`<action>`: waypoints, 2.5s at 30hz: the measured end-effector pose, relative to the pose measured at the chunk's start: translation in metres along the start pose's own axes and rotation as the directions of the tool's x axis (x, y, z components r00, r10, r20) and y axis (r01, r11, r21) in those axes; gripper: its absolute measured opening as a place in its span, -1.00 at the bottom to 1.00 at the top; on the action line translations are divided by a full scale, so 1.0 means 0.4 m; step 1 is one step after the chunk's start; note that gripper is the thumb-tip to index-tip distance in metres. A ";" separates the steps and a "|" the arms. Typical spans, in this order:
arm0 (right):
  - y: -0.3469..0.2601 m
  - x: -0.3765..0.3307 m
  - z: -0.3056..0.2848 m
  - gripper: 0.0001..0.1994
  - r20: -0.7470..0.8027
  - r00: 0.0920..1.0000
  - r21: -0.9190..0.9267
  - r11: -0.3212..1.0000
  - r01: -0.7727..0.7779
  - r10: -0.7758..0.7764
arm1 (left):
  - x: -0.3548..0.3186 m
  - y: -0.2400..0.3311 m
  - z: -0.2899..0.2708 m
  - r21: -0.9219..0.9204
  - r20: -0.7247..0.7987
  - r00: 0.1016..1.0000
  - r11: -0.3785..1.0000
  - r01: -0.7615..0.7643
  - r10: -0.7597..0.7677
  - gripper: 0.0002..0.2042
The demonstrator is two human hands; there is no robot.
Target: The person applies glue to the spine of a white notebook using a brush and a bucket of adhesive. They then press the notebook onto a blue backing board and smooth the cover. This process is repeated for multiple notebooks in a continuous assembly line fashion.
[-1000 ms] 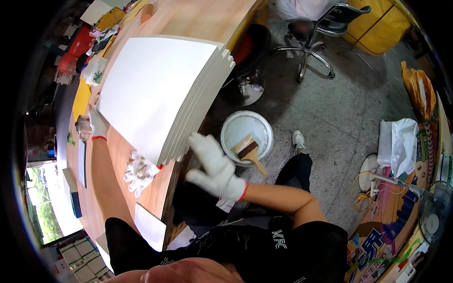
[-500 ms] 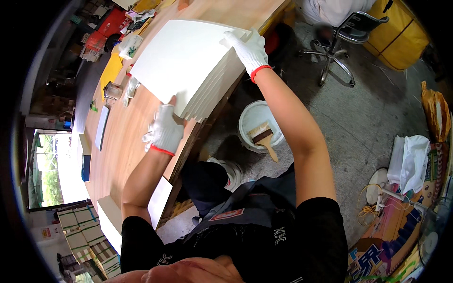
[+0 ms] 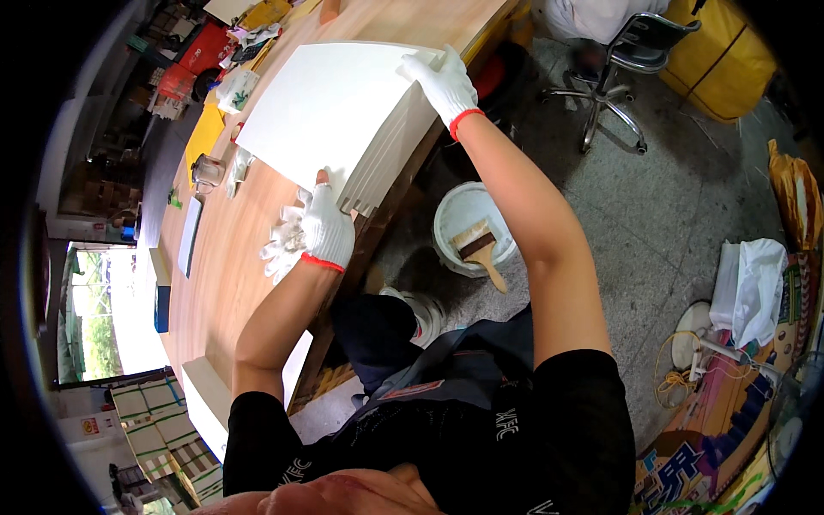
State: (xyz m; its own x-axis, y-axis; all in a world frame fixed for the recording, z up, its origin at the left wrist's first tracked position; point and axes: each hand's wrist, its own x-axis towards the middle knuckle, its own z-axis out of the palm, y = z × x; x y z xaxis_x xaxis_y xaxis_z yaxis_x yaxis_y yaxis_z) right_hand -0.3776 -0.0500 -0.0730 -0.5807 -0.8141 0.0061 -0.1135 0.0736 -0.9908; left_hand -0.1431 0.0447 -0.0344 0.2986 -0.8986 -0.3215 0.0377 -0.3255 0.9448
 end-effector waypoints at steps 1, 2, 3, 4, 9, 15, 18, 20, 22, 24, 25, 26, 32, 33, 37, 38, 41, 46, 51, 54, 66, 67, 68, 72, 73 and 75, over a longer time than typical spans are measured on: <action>0.000 0.021 -0.001 0.03 0.016 1.000 0.012 1.000 0.025 -0.025 | 0.003 0.003 0.006 -0.014 0.001 1.000 1.000 -0.012 0.012 -0.42; 0.005 0.035 -0.003 0.03 0.031 0.998 0.025 0.998 0.050 -0.051 | 0.009 0.007 0.015 -0.028 0.003 1.000 0.999 -0.023 0.023 -0.41; 0.004 0.026 0.005 0.01 0.049 0.997 0.068 0.996 0.051 -0.054 | 0.019 0.003 0.017 -0.039 -0.003 1.000 0.999 -0.028 0.028 -0.41; -0.017 0.009 0.010 -0.01 0.067 0.996 0.112 0.992 0.049 -0.057 | 0.026 -0.001 0.018 -0.048 -0.011 0.999 0.998 -0.032 0.031 -0.40; 0.114 0.117 -0.044 -0.13 0.036 0.953 0.106 0.949 0.297 -0.302 | 0.064 -0.033 0.005 0.024 0.305 0.938 0.983 -0.183 0.167 -0.49; 0.370 -0.373 -0.166 -0.42 0.224 0.964 -0.358 0.908 0.218 -0.143 | 0.029 0.017 -0.121 -0.105 0.212 0.631 0.660 -0.744 0.746 -0.57; 0.582 -0.566 -0.194 -0.28 0.340 0.852 -0.812 0.581 0.053 0.397 | 0.021 0.174 -0.076 0.227 0.708 0.177 0.017 -0.974 0.684 -0.58; 0.690 -0.637 -0.158 -0.25 0.294 0.813 -0.891 0.452 0.042 0.503 | 0.089 0.234 -0.020 0.348 0.865 0.226 -0.213 -0.913 0.448 -0.63; 0.757 -0.663 -0.125 -0.24 0.277 0.805 -0.922 0.380 0.070 0.524 | 0.161 0.256 0.006 0.345 0.910 0.316 -0.065 -0.936 0.269 -0.60; 0.794 -0.687 -0.149 -0.30 0.366 0.901 -0.755 0.641 0.143 0.231 | 0.152 0.279 0.047 0.403 0.914 0.397 -0.075 -0.912 0.082 -0.52; 0.814 -0.694 -0.168 -0.32 0.359 0.931 -0.650 0.735 0.194 0.072 | 0.168 0.289 0.074 0.396 0.918 0.396 -0.072 -0.915 0.022 -0.47; 0.859 -0.684 -0.162 -0.43 0.192 0.939 -0.436 0.832 0.343 -0.286 | 0.179 0.297 0.098 0.389 0.919 0.392 -0.068 -0.919 -0.038 -0.42; 0.371 -0.541 -0.314 -0.59 0.689 0.687 0.642 0.245 -0.727 0.231 | 0.193 0.337 0.078 0.421 0.887 0.413 -0.006 -0.907 -0.206 -0.15; 0.292 -0.526 -0.311 -0.58 0.624 0.752 0.647 0.400 -0.649 0.210 | 0.182 0.343 0.091 0.425 0.876 0.428 -0.065 -0.903 -0.223 -0.13; 0.144 -0.387 -0.229 -0.45 0.432 0.901 0.653 0.703 -0.280 -0.043 | 0.208 0.338 0.140 0.403 0.879 0.407 -0.069 -0.913 -0.251 0.03; 0.164 -0.377 -0.165 -0.46 0.206 0.955 0.381 0.916 0.122 -0.213 | 0.200 0.345 0.166 0.446 0.837 0.460 -0.120 -0.887 -0.297 0.08; 0.241 -0.492 -0.058 -0.48 0.198 0.924 0.134 0.943 0.304 -0.326 | 0.130 0.376 0.197 0.537 0.721 0.552 -0.166 -0.827 -0.419 0.07; 0.280 -0.512 -0.104 -0.49 0.194 0.912 0.220 0.922 0.318 -0.361 | 0.200 0.360 0.147 0.451 0.824 0.443 -0.064 -0.890 -0.353 0.08; 0.210 -0.419 -0.036 -0.48 0.065 0.937 0.127 0.934 0.334 -0.344 | 0.190 0.351 0.190 0.490 0.794 0.478 -0.071 -0.869 -0.375 0.16; 0.332 -0.531 -0.065 -0.48 0.260 0.898 0.083 0.935 0.346 -0.355 | 0.187 0.357 0.170 0.464 0.807 0.461 -0.087 -0.881 -0.369 0.09; 0.182 -0.340 -0.121 -0.48 0.012 0.919 -0.265 0.885 0.383 -0.394 | 0.161 0.362 0.188 0.462 0.809 0.476 -0.126 -0.878 -0.345 0.10; 0.235 -0.353 -0.067 -0.48 -0.055 0.824 -0.092 0.824 0.559 -0.564 | 0.147 0.358 0.206 0.472 0.795 0.489 -0.140 -0.870 -0.358 0.09; 0.258 -0.394 -0.049 -0.46 0.067 0.885 -0.117 0.878 0.465 -0.460 | 0.166 0.358 0.189 0.468 0.794 0.491 -0.154 -0.870 -0.359 0.08; 0.303 -0.452 -0.136 -0.49 0.246 0.842 -0.122 0.846 0.518 -0.480 | 0.183 0.359 0.147 0.453 0.812 0.483 -0.168 -0.875 -0.327 0.07; 0.275 -0.441 -0.155 -0.51 0.185 0.818 -0.136 0.810 0.571 -0.546 | 0.194 0.354 0.129 0.428 0.839 0.445 -0.126 -0.895 -0.311 0.06; 0.213 -0.341 -0.149 -0.51 0.000 0.877 -0.024 0.877 0.480 -0.480 | 0.200 0.344 0.130 0.406 0.856 0.416 -0.100 -0.909 -0.307 0.05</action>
State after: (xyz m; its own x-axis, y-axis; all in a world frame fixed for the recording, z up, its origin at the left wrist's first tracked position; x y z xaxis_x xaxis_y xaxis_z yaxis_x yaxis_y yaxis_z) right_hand -0.3563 0.1016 -0.1503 -0.4548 -0.7495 0.4811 -0.3973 -0.3127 -0.8628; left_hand -0.1638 -0.0873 0.0668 -0.7037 -0.5255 -0.4783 -0.6619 0.7296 0.1722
